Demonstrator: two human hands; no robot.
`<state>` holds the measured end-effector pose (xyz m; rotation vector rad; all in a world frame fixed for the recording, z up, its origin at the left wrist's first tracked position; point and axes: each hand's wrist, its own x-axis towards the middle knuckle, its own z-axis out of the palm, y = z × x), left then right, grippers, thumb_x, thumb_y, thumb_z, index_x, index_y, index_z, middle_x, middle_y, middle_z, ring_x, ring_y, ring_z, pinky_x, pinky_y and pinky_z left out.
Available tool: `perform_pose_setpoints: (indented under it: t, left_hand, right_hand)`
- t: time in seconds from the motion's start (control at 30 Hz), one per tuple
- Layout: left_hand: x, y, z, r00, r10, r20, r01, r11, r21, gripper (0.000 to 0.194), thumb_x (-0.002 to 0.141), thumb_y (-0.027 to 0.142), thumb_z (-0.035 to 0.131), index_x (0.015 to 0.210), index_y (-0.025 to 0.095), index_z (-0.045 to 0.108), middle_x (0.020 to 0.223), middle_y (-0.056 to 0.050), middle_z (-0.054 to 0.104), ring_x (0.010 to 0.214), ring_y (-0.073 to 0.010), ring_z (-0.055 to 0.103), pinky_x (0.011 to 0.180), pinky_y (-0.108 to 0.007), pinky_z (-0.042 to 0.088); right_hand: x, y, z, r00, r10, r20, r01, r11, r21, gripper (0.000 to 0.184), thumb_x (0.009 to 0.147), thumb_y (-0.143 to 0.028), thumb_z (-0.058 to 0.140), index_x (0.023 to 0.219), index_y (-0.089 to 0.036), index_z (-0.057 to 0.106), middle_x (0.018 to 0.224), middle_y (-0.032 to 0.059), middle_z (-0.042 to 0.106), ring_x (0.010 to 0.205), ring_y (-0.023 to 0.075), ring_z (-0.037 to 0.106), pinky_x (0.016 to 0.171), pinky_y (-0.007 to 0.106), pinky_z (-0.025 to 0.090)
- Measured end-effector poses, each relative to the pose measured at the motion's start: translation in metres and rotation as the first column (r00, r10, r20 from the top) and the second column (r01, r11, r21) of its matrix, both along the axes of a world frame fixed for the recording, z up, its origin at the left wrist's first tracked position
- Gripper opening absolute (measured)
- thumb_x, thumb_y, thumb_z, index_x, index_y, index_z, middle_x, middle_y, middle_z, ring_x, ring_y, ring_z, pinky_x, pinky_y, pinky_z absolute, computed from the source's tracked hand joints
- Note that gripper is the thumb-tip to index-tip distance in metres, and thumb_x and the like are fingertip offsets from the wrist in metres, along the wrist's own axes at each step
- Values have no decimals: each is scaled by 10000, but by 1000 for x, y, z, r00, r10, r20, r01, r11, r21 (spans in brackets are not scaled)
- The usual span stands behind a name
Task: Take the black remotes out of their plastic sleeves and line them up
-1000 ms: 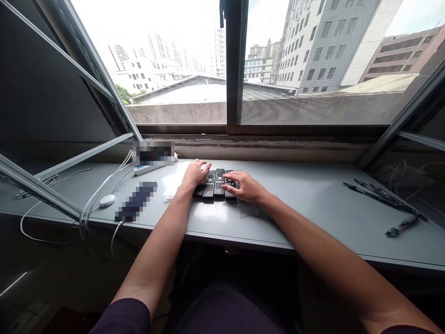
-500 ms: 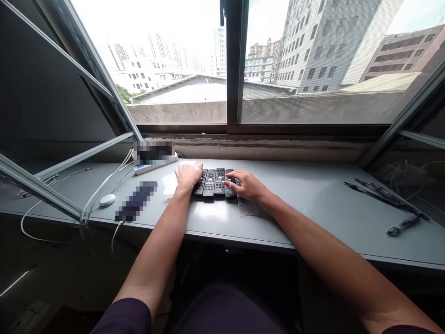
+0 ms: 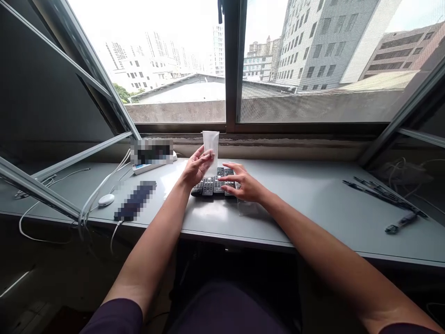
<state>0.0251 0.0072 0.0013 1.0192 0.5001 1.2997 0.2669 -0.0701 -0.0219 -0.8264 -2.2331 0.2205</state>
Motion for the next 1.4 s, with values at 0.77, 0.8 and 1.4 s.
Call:
perform_pose_setpoints:
  t: [0.77,0.8,1.4]
  left_hand:
    - [-11,5,1,997,59,50,-57,998,-38,287,1014,149,633,1274,235,722,1460,-71,710,1471,-217,616,1230,-380,541]
    - [-11,3,1,999,16,51,-14,999,-39,280,982,131,673,1240,225,724,1490,-77,695,1474,-226,615,1243,-390,534]
    - [-4,3,-5,991,-78,-105,67,992,-104,305,941,238,807,1228,132,799,1182,-133,816,1056,-219,776,1003,-357,641]
  right_hand:
    - [-1,-4,17,922,-179,-344,175,984,-43,253,1005,-458,757,1131,-239,774,978,71,768,852,251,752,824,451,687]
    - [-1,-5,18,919,-190,-346,197,980,-16,223,1020,-443,737,1086,-238,793,983,80,765,835,250,743,768,435,681]
    - [-5,-14,24,957,-176,-229,223,955,198,353,1082,-312,659,1419,-324,762,1343,124,720,1285,368,657,1134,637,577]
